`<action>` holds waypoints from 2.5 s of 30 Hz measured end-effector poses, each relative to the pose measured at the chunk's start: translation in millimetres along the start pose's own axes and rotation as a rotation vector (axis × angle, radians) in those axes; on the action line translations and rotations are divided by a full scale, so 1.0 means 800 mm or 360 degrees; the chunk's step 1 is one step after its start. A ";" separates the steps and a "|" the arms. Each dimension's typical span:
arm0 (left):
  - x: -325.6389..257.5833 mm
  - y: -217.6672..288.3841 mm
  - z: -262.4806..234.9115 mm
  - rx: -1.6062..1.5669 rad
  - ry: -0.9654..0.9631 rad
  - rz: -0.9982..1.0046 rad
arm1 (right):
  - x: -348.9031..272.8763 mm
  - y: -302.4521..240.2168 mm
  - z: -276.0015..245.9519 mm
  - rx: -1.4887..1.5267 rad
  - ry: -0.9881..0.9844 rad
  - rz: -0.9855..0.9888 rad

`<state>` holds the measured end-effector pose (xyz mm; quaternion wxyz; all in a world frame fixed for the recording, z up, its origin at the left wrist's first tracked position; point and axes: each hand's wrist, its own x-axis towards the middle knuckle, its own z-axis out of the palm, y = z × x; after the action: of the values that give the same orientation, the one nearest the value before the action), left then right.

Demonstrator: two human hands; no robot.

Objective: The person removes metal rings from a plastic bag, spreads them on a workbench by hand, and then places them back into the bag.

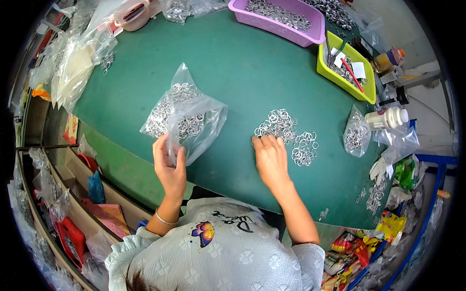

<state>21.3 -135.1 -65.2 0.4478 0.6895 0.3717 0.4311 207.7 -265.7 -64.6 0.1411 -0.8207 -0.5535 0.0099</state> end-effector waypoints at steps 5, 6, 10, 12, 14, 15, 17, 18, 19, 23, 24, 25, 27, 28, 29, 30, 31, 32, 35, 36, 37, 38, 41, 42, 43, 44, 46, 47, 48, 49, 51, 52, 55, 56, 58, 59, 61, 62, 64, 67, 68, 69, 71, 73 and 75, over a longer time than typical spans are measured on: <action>-0.006 -0.006 -0.004 -0.0074 -0.0017 -0.0104 | -0.005 0.009 -0.007 0.0214 0.0026 0.0113; -0.006 -0.006 -0.005 -0.0088 -0.0016 -0.0106 | -0.008 0.009 -0.009 0.0368 0.0056 0.0179; -0.006 -0.004 -0.005 -0.0047 0.0003 -0.0069 | 0.010 -0.033 -0.021 0.1209 -0.0013 0.0583; -0.004 -0.004 -0.003 -0.0006 -0.0008 -0.0028 | 0.035 -0.070 -0.015 0.1205 0.0055 0.0236; -0.002 -0.006 -0.001 -0.0002 -0.0012 0.0011 | 0.060 -0.095 0.008 0.1340 0.0149 -0.0107; -0.002 -0.005 -0.001 -0.0031 -0.0009 0.0002 | 0.059 -0.094 0.009 0.1353 0.0167 -0.0117; -0.003 -0.001 -0.002 -0.0090 -0.0002 -0.0016 | 0.058 -0.087 0.009 0.1377 0.0203 -0.0138; -0.004 0.000 -0.004 -0.0078 0.0007 -0.0019 | 0.053 -0.072 0.006 0.1142 0.0298 -0.0077; -0.005 0.000 -0.006 -0.0066 0.0015 -0.0021 | 0.045 -0.049 0.001 0.0905 0.0391 -0.0015; -0.006 0.001 -0.004 -0.0079 0.0011 -0.0041 | 0.005 0.017 0.000 -0.0001 0.0326 0.0352; -0.005 0.001 -0.004 -0.0087 0.0006 -0.0036 | -0.002 0.027 0.002 -0.0017 0.0288 0.0352; -0.004 0.002 -0.004 -0.0094 0.0002 -0.0031 | -0.006 0.034 -0.001 0.0042 0.0268 0.0346; -0.003 0.002 -0.004 -0.0093 -0.0002 -0.0031 | -0.012 0.043 -0.007 0.0167 0.0227 0.0330; -0.004 0.001 -0.005 -0.0089 -0.0004 -0.0037 | -0.014 0.048 -0.010 0.0204 0.0359 0.0312; -0.004 0.001 -0.005 -0.0085 -0.0003 -0.0042 | -0.016 0.052 -0.014 0.0302 0.0396 0.0379; -0.004 0.001 -0.005 -0.0073 0.0004 -0.0033 | -0.018 0.056 -0.017 0.0400 0.0434 0.0445; -0.004 0.002 -0.004 -0.0060 0.0011 -0.0025 | -0.019 0.060 -0.019 0.0424 0.0462 0.0466; -0.004 0.002 -0.004 -0.0050 0.0014 -0.0013 | -0.020 0.062 -0.022 0.0400 0.0496 0.0462; -0.003 0.000 -0.004 -0.0040 0.0020 0.0015 | -0.020 0.065 -0.028 0.0322 0.0588 0.0430; -0.002 0.001 -0.004 -0.0035 0.0012 0.0009 | -0.020 0.065 -0.030 0.0412 0.0611 0.0464; -0.002 0.002 -0.005 -0.0029 0.0005 0.0002 | -0.021 0.066 -0.032 0.0503 0.0633 0.0497; -0.002 0.003 -0.005 -0.0023 -0.0004 -0.0004 | -0.022 0.066 -0.033 0.0593 0.0656 0.0533; -0.003 0.004 -0.006 -0.0019 -0.0001 -0.0012 | -0.027 0.070 -0.032 0.0772 0.0556 0.0731; -0.003 0.004 -0.005 -0.0038 0.0001 -0.0018 | -0.025 0.069 -0.032 0.1075 0.0550 0.0860; -0.002 0.005 -0.003 -0.0058 0.0003 -0.0025 | -0.022 0.067 -0.032 0.1380 0.0539 0.0986; -0.001 0.005 -0.003 -0.0078 0.0002 -0.0031 | -0.021 0.066 -0.032 0.1685 0.0527 0.1112; -0.002 0.005 -0.004 -0.0049 -0.0019 -0.0013 | -0.027 0.073 -0.023 0.1946 0.0480 0.1134; -0.002 0.005 -0.005 -0.0031 -0.0023 -0.0006 | -0.027 0.074 -0.021 0.2079 0.0449 0.1141; -0.003 0.005 -0.005 -0.0051 -0.0023 -0.0019 | -0.028 0.073 -0.020 0.2131 0.0442 0.1138; -0.003 0.004 -0.004 -0.0070 -0.0022 -0.0032 | -0.027 0.070 -0.021 0.2183 0.0435 0.1135; -0.003 0.002 -0.005 -0.0084 -0.0025 -0.0040 | -0.027 0.064 -0.022 0.2230 0.0417 0.1126; -0.004 0.002 -0.005 -0.0081 -0.0026 -0.0037 | -0.027 0.062 -0.023 0.2224 0.0404 0.1120; -0.004 0.003 -0.007 -0.0091 -0.0034 -0.0069 | -0.027 0.050 -0.023 0.2209 0.0370 0.1066; -0.005 0.004 -0.007 -0.0095 -0.0033 -0.0086 | -0.025 0.042 -0.022 0.2206 0.0355 0.1039; -0.005 0.004 -0.006 -0.0100 -0.0032 -0.0082 | -0.012 0.007 -0.020 0.2117 0.0240 0.0911; -0.005 0.004 -0.004 -0.0109 -0.0039 -0.0076 | 0.002 -0.018 -0.020 0.2119 0.0136 0.0882; -0.004 0.004 -0.001 -0.0091 -0.0041 -0.0034 | 0.026 -0.065 -0.010 0.2129 -0.0091 0.0595; -0.003 0.004 0.001 -0.0081 -0.0042 -0.0011 | 0.035 -0.081 -0.002 0.1956 -0.0074 0.0329; -0.005 0.000 -0.003 -0.0037 -0.0059 0.0004 | 0.039 -0.092 -0.004 0.1864 -0.0004 0.0211; -0.009 -0.002 -0.009 -0.0036 -0.0053 -0.0003 | 0.019 -0.040 -0.007 0.1088 0.0263 0.0318; -0.011 -0.002 -0.009 -0.0052 -0.0050 -0.0015 | 0.012 -0.016 -0.006 0.0711 0.0497 0.0326; -0.012 -0.003 -0.008 -0.0055 -0.0041 -0.0015 | 0.009 0.003 -0.012 0.0290 0.0562 0.0346; -0.012 -0.001 -0.005 -0.0067 -0.0035 -0.0009 | 0.000 0.035 -0.011 -0.0132 0.0443 0.0518; -0.010 0.000 -0.004 -0.0052 -0.0050 -0.0022 | -0.010 0.046 -0.012 -0.0052 0.0451 0.0484; -0.011 -0.001 -0.005 -0.0036 -0.0053 -0.0031 | -0.015 0.052 -0.013 0.0133 0.0536 0.0526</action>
<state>14.7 -141.4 -67.0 0.4661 0.6878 0.3659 0.4193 242.4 -293.3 -66.0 0.2618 -0.8836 -0.3795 -0.0813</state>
